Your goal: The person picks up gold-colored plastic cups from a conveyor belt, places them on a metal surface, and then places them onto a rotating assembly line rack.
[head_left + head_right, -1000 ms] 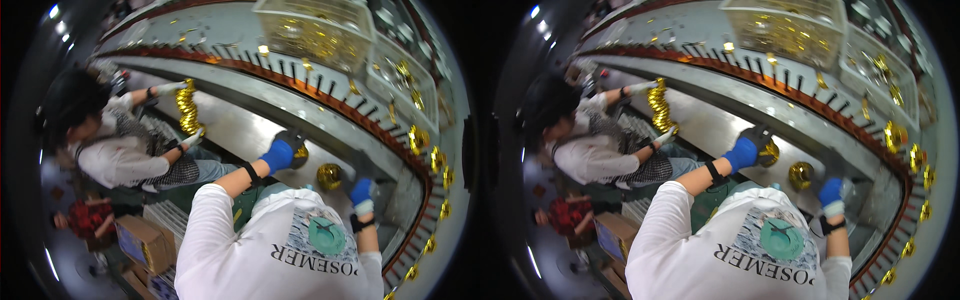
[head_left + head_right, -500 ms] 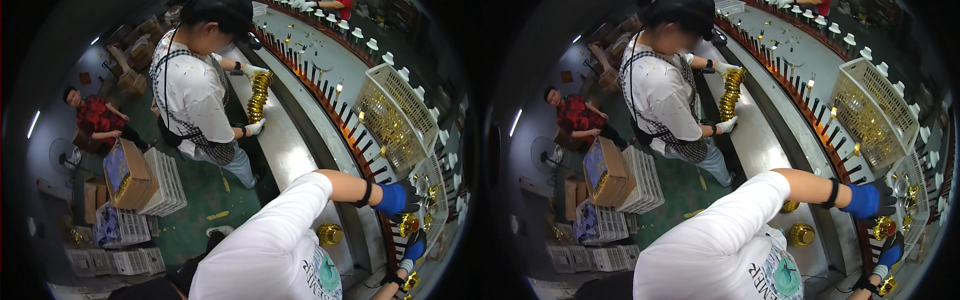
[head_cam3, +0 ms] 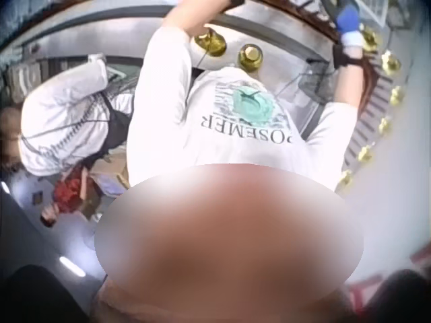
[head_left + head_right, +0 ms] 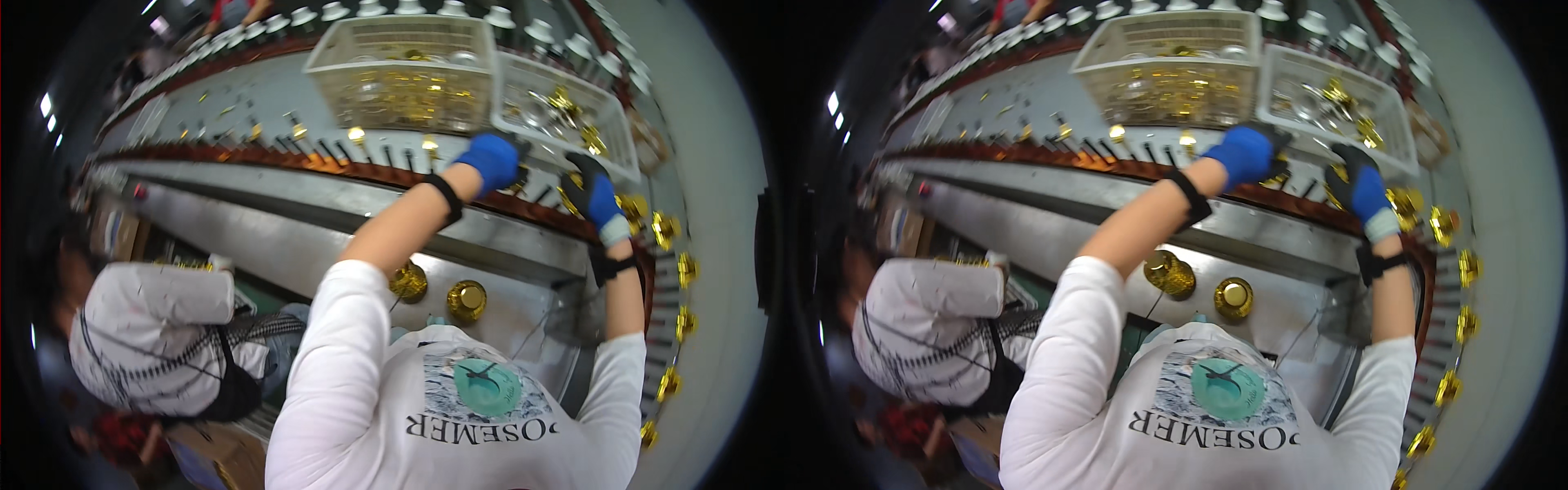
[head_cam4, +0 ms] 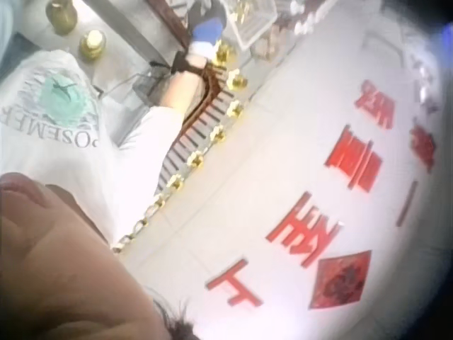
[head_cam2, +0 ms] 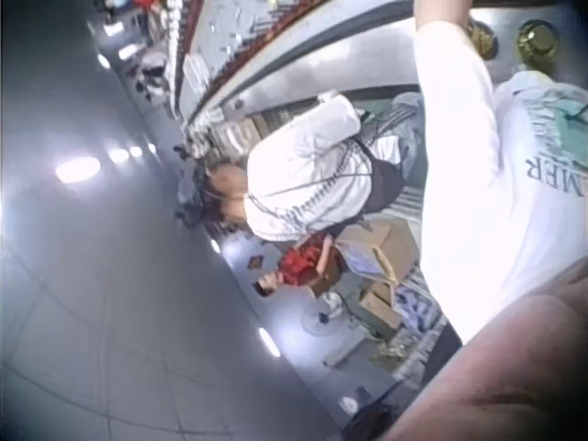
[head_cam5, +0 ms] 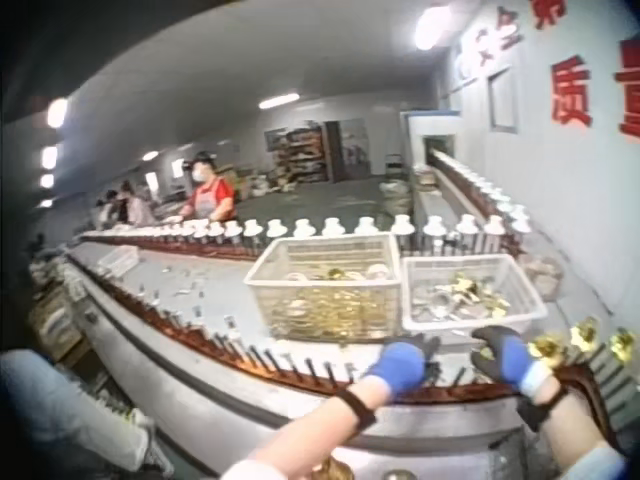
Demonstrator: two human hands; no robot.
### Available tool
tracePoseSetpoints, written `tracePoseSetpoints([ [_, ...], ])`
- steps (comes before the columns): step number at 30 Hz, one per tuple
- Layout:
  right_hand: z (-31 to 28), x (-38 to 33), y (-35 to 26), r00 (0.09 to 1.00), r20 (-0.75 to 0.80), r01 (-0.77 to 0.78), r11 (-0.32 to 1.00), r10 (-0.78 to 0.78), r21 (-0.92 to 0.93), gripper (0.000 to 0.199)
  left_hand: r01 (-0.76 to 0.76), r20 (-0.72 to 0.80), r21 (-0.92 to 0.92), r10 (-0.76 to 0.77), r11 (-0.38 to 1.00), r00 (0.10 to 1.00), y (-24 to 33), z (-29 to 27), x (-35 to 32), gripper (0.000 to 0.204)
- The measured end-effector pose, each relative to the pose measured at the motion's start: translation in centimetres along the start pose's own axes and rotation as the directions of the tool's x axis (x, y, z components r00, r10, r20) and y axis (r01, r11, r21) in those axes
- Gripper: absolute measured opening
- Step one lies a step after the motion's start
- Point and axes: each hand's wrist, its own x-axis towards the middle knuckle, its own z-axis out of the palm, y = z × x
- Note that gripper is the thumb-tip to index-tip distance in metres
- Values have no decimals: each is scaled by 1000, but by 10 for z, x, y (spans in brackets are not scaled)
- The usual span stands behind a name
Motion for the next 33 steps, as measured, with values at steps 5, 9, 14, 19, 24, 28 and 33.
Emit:
tracePoseSetpoints([
  [5,15,7,-7,999,-35,7,1000,-6,14,42,40,76,57,-45,998,996,-12,-37,-14,57],
  [9,17,24,-19,999,-45,10,992,-16,-125,41,15,-8,141,-14,990,1000,-7,-39,-23,43],
  [14,17,-4,-70,970,-112,189,959,-216,-209,35,20,-268,-214,-78,977,960,19,-87,-83,53],
  [19,2,-71,-149,996,-91,1,993,10,119,42,377,-175,-366,-461,851,870,32,-95,-243,56],
  [24,27,-132,-195,970,190,-213,910,152,355,46,687,26,-634,-878,355,478,85,-8,-422,66],
  [28,49,-138,-265,958,277,-189,893,76,408,46,678,191,-730,-929,81,317,133,2,-479,72],
  [33,78,-130,-323,937,349,-149,859,-36,489,49,832,164,-526,-939,176,303,134,-7,-514,78],
])
